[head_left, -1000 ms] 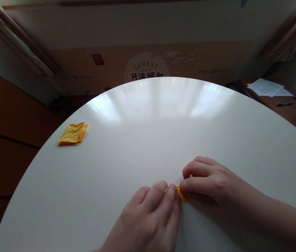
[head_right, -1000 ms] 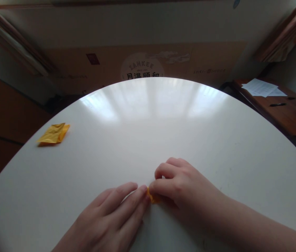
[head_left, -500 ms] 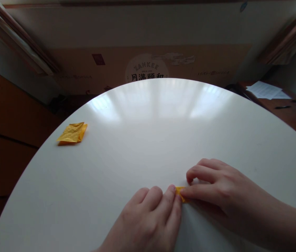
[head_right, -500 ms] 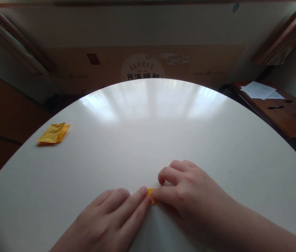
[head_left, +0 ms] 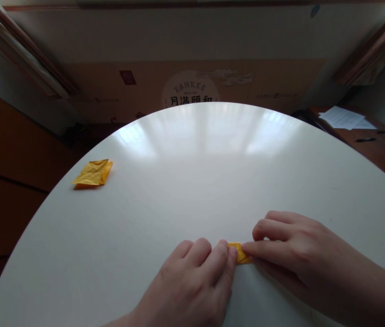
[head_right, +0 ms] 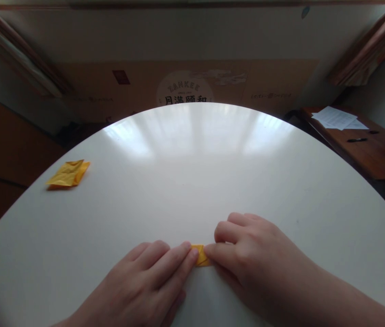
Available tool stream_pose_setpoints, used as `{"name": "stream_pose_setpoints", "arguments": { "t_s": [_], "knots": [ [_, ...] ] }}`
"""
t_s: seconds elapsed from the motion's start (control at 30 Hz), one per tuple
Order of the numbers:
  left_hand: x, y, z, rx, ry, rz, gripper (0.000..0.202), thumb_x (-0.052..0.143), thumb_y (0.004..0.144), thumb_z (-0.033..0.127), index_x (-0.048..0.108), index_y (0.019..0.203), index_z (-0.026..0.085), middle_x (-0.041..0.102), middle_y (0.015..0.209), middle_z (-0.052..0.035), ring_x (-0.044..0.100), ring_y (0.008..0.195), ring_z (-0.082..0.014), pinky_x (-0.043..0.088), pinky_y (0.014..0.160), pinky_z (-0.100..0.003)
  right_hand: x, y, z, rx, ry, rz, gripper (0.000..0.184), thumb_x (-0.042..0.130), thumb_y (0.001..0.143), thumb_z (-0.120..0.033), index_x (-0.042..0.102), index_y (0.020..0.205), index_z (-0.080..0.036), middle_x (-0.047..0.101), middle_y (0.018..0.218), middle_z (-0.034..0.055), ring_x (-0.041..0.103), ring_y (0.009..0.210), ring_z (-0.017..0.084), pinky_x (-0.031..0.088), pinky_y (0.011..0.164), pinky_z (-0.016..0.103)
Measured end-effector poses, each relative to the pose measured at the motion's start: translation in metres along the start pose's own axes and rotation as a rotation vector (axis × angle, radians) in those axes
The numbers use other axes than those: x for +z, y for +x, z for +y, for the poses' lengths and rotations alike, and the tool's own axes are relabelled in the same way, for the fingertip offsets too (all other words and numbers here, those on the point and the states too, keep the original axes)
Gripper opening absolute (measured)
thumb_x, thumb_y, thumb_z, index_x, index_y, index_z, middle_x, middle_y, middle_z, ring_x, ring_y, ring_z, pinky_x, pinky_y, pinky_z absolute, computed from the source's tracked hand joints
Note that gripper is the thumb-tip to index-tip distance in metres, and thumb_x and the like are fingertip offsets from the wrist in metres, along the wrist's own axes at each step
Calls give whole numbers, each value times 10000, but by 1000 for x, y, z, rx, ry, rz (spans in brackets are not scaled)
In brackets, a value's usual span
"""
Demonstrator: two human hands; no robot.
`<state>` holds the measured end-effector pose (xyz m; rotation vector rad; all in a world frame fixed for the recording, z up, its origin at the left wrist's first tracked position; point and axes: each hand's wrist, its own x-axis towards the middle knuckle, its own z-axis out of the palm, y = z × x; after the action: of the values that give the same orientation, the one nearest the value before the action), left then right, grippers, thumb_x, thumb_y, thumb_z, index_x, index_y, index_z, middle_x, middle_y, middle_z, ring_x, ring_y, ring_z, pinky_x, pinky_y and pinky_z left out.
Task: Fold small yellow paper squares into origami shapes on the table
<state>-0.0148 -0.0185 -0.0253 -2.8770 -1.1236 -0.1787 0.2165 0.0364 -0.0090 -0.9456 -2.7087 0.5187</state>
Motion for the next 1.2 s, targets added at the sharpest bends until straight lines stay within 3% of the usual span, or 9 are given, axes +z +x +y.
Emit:
{"name": "stream_pose_setpoints", "arguments": {
  "t_s": [0.4,0.6,0.83,0.97,1.2],
  "knots": [
    [-4,2,-1,-5,-11,-18,365,479,959,191,551,1310,118,658,1103,-102,575,829,-205,485,715,-355,9,3,-3,51,86,-13,211,548,953,-183,739,987,-267,651,764,13,569,695,153,391,640,267],
    [-6,4,1,-78,-40,3,247,489,948,215,624,1141,143,647,996,-86,571,859,-213,504,741,-353,10,1,-3,107,77,-18,199,582,916,-156,740,940,-273,677,739,-9,597,677,137,382,615,244],
    [-12,7,-10,-121,-65,46,122,546,925,203,656,969,175,631,876,-52,573,812,-210,518,725,-342,10,2,-8,122,109,-13,186,599,896,-153,734,923,-279,691,707,-24,608,661,140,361,607,253],
    [-10,14,-21,-97,-112,116,159,510,938,152,658,986,187,627,865,-44,562,753,-191,504,684,-321,13,2,-12,122,65,-2,188,557,910,-168,698,805,-236,643,629,-16,553,574,142,305,564,278],
    [-6,17,-30,-13,-158,74,185,489,942,159,636,1044,206,619,930,-49,542,746,-196,481,641,-322,23,3,-11,98,49,88,234,550,944,-258,601,720,-212,644,659,-19,536,603,143,280,583,285]
  ]
}}
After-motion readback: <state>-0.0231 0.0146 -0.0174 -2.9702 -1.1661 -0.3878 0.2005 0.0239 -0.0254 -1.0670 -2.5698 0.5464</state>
